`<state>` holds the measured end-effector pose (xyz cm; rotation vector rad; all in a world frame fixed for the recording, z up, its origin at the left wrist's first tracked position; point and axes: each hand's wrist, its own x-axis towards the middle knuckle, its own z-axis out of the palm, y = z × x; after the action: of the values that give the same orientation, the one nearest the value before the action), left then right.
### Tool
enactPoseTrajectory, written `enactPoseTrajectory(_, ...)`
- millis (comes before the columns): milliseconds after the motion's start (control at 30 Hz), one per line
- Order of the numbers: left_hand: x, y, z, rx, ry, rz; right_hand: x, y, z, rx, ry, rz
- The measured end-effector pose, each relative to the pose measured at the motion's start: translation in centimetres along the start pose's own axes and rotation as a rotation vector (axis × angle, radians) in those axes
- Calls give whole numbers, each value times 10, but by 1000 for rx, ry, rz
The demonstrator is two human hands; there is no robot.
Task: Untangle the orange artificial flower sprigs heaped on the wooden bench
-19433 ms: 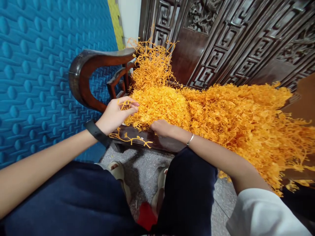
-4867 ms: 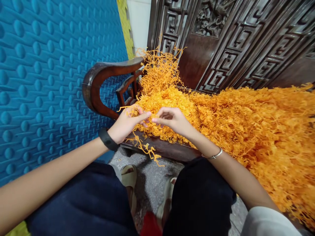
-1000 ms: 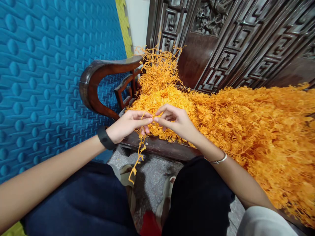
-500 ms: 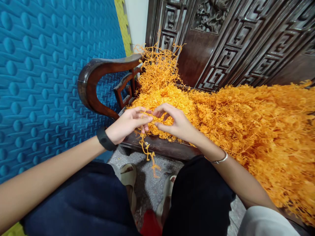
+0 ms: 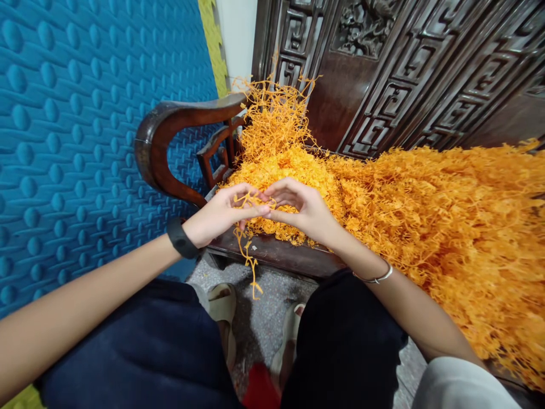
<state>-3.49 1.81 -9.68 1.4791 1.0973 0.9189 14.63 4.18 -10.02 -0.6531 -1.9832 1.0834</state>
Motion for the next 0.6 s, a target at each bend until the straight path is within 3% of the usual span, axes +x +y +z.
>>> enactPoseTrajectory(267,-2,3,-2,157,48,83,3,0,-11,69,63,116)
enactPoseTrajectory(433,-3,5,2,163,79,66,3,-1,-10,52,55,63)
enactPoseTrajectory(600,-1,-3,1,258,-79,-1,1,-4,-5,28,65,57)
